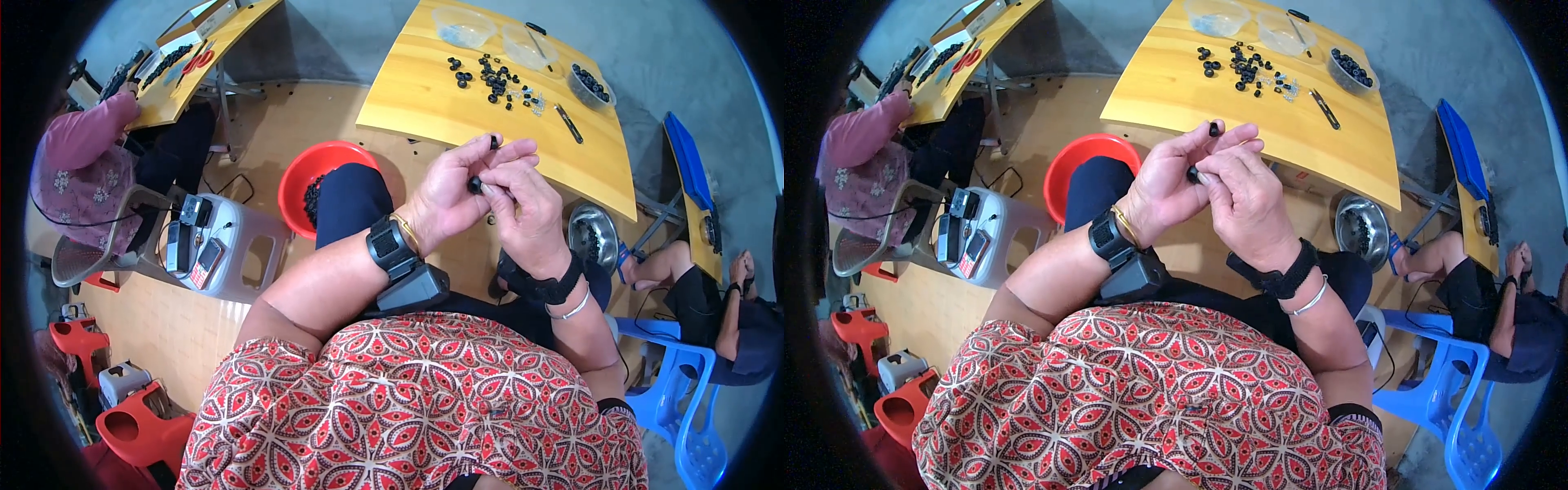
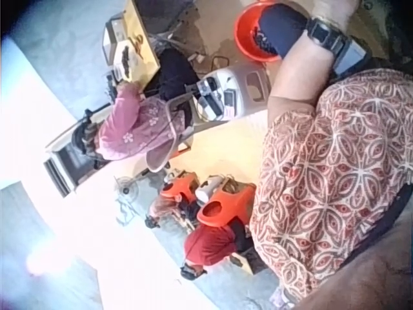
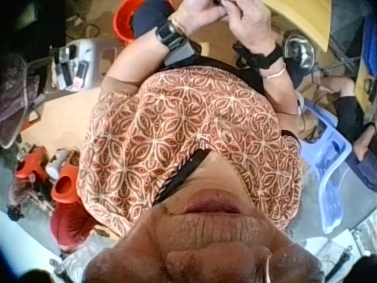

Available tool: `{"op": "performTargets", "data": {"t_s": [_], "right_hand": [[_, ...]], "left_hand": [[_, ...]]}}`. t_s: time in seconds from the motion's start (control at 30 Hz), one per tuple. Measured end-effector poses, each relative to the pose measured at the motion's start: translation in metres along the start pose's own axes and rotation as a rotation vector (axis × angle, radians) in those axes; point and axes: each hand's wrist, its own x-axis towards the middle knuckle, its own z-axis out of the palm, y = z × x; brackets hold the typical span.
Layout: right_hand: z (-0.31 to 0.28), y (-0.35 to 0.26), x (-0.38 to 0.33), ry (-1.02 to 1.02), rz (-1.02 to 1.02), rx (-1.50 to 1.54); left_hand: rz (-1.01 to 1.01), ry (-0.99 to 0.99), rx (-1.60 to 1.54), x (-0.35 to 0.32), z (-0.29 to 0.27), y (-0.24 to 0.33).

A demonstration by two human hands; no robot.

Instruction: Assembling small black rubber and metal components at a workbench.

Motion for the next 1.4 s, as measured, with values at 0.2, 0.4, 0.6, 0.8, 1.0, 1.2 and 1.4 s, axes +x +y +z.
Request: {"op": "performTargets", "data": {"t_s": [0.2, 0.4, 0.6, 0.8, 1.0, 1.2, 1.4], "right_hand": [[0.002, -0.001, 0.002, -0.003, -0.063, -0.043], [-0.002, -0.003, 0.002, 0.009, 0.050, 0.086], [-0.026, -0.001, 0.006, 0.111, 0.077, -0.008], [-0.042, 0.015, 0.012, 0.092, 0.208, 0.063], [-0.030, 0.010, 0.006, 0.004, 0.314, 0.259], [-0.024, 0.016, 0.004, 0.002, 0.199, 0.157], [-0.020, 0.020, 0.000, -0.002, 0.224, 0.233]], "left_hand": [[0.015, 0.031, -0.041, 0.002, 0.000, -0.001], [0.039, 0.054, -0.099, -0.002, 0.000, 0.001], [0.010, 0.015, -0.140, 0.000, 0.002, 0.005], [-0.068, 0.046, -0.020, -0.006, 0.002, -0.005], [-0.101, -0.044, 0.129, -0.007, 0.002, -0.005], [-0.117, -0.067, 0.165, -0.008, 0.002, -0.004], [-0.157, -0.047, 0.126, -0.008, 0.000, -0.005]]}}
